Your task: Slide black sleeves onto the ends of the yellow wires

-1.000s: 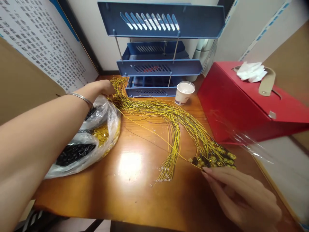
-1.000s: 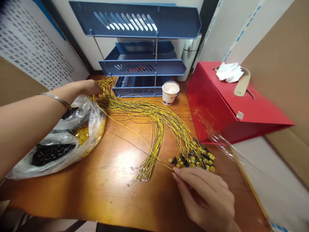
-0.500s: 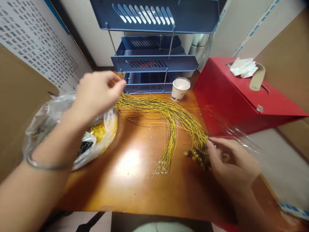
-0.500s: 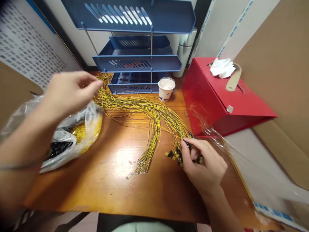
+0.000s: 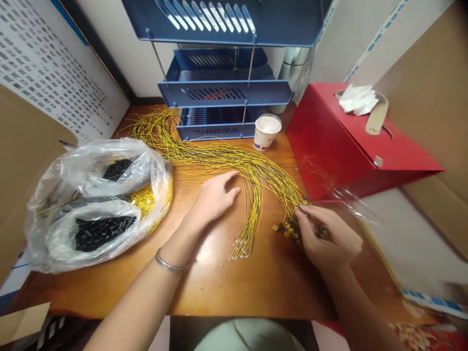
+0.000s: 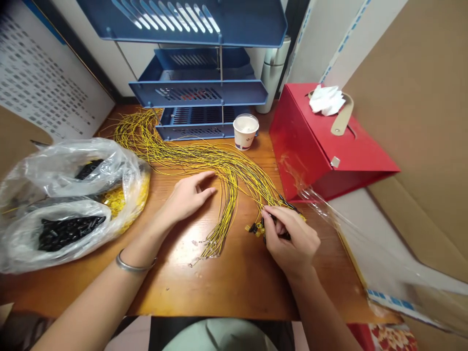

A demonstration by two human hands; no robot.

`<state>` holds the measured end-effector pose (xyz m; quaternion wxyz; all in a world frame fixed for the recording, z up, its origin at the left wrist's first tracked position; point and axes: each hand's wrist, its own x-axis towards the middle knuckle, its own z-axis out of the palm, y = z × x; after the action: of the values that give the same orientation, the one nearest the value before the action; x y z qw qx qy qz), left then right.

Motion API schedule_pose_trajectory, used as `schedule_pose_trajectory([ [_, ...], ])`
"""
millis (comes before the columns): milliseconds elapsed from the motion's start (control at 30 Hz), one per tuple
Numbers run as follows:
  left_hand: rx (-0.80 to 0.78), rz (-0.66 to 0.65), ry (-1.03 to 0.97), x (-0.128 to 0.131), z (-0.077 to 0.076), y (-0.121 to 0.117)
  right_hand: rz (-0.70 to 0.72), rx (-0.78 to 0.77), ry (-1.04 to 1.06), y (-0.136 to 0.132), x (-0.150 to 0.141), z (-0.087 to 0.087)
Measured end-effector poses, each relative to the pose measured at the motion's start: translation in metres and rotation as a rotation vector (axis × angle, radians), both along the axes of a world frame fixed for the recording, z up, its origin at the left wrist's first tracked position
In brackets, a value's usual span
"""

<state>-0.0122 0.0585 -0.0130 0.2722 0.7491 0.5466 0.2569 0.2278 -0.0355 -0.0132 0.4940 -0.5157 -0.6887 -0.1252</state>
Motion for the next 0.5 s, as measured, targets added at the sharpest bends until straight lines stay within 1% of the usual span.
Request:
schedule_pose_trajectory([
  [100,0.000,0.024,-0.052,0.002,-0.002,0.007,0.003,-0.021,0.011,-0.002,0.001,0.001],
  [300,-0.033,0.049,-0.190,0.013,-0.011,0.029,-0.019,-0.083,-0.014,-0.004,0.003,-0.002],
  [333,-0.052,0.056,-0.246,0.016,-0.012,0.033,-0.027,-0.096,-0.019,-0.004,0.003,-0.003],
  [400,-0.131,0.084,-0.422,0.020,-0.012,0.042,-0.049,-0.130,-0.028,-0.003,0.004,-0.004],
  [467,-0.226,0.132,-0.606,0.024,-0.010,0.050,-0.056,-0.163,-0.035,-0.003,0.004,-0.004],
  [500,-0.253,0.151,-0.664,0.025,-0.008,0.055,-0.047,-0.174,-0.040,-0.002,0.004,-0.005],
])
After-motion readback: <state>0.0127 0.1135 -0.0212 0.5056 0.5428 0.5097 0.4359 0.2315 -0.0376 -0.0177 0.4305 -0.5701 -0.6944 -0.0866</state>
